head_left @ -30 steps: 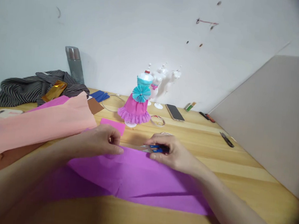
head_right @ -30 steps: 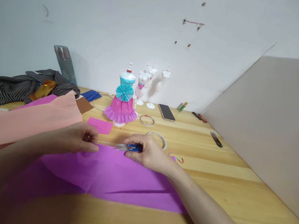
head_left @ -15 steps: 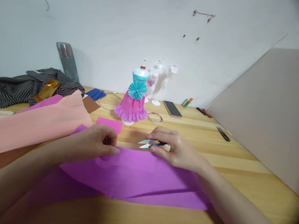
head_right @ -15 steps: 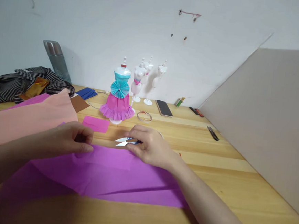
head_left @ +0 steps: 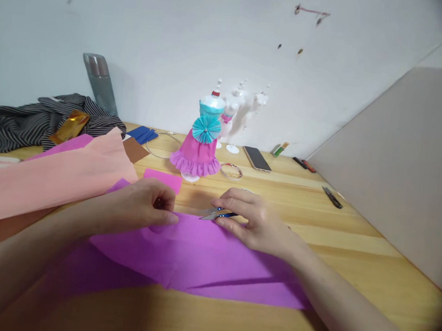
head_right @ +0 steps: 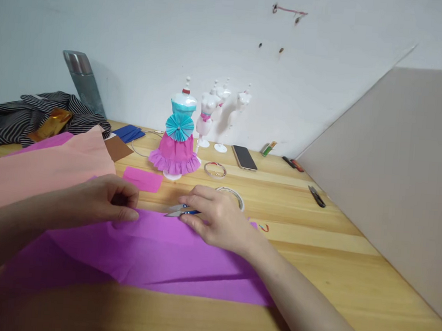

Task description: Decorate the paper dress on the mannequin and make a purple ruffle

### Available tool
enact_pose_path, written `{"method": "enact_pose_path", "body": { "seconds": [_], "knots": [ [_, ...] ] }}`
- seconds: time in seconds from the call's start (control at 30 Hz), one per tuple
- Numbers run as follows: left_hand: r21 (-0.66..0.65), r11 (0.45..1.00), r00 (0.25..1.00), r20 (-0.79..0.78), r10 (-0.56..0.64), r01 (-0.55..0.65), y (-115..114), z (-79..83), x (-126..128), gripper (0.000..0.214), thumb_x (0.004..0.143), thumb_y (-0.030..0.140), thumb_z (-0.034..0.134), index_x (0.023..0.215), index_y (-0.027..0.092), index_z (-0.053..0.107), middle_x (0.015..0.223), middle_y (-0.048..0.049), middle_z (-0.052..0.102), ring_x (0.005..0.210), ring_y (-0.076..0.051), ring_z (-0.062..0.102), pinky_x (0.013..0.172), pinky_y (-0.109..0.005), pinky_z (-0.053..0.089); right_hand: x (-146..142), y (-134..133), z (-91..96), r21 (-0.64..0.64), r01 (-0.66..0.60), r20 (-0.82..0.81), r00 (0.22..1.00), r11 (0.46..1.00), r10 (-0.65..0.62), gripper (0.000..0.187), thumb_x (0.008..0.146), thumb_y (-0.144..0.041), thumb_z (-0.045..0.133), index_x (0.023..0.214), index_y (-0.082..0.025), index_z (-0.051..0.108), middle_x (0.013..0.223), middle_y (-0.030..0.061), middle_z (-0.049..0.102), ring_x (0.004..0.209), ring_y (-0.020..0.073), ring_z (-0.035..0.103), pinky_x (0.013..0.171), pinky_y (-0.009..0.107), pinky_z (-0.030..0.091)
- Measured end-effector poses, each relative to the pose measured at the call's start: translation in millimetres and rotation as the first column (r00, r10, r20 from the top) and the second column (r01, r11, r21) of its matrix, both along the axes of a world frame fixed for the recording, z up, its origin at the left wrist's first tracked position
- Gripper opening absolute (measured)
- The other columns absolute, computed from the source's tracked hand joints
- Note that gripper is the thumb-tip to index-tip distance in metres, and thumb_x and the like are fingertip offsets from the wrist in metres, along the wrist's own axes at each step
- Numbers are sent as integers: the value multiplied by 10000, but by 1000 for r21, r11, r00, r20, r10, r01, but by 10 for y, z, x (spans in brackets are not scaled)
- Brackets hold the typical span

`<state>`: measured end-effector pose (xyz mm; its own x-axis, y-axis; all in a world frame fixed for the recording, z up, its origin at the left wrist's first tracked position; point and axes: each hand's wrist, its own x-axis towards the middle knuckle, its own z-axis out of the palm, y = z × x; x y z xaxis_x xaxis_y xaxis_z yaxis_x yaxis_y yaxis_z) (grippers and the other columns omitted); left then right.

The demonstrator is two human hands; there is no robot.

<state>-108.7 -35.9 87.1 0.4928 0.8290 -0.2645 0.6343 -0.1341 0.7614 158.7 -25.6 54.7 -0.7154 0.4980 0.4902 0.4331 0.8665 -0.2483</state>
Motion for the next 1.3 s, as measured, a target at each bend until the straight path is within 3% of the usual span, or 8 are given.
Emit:
{"method": "enact_pose_path", "body": {
  "seconds": [0.5, 0.97, 1.13, 1.3],
  "knots": [
    [-8, 1000, 1000, 14, -11, 11, 3, 26, 6, 175, 706, 269, 569, 591, 165, 487, 555, 53, 471, 546, -94, 414, 510, -233, 297, -80, -21, -56, 114, 18, -57, 998, 993, -11, 190, 902, -226, 582, 1075, -158, 623, 890, 92, 673, 773, 168, 645, 654, 289, 541],
    [17, 1000, 999, -34, -17, 17, -22, 57, 17, 177, 724, 289, 556, 610, 170, 492, 568, 53, 444, 554, -96, 389, 502, -245, 268, -121, -85, -87, 75, -21, -8, 1000, 997, 21, 338, 905, -104, 494, 1236, -160, 529, 961, 96, 611, 858, 171, 605, 728, 318, 558],
    [18, 1000, 999, -42, -11, 12, -31, 64, 15, 173, 721, 281, 561, 613, 171, 484, 564, 58, 431, 551, -92, 383, 499, -238, 274, -125, -88, -69, 93, -12, 44, 999, 996, 8, 302, 938, -153, 472, 1234, -152, 534, 947, 99, 624, 847, 175, 615, 716, 305, 555],
    [14, 1000, 999, -29, -24, 25, -23, 55, 10, 189, 719, 294, 568, 608, 172, 476, 556, 61, 420, 547, -90, 371, 496, -232, 274, -122, -86, -61, 30, 0, 100, 995, 1000, -3, 291, 964, -210, 446, 1219, -128, 562, 929, 103, 624, 820, 171, 617, 707, 299, 550]
  ]
}}
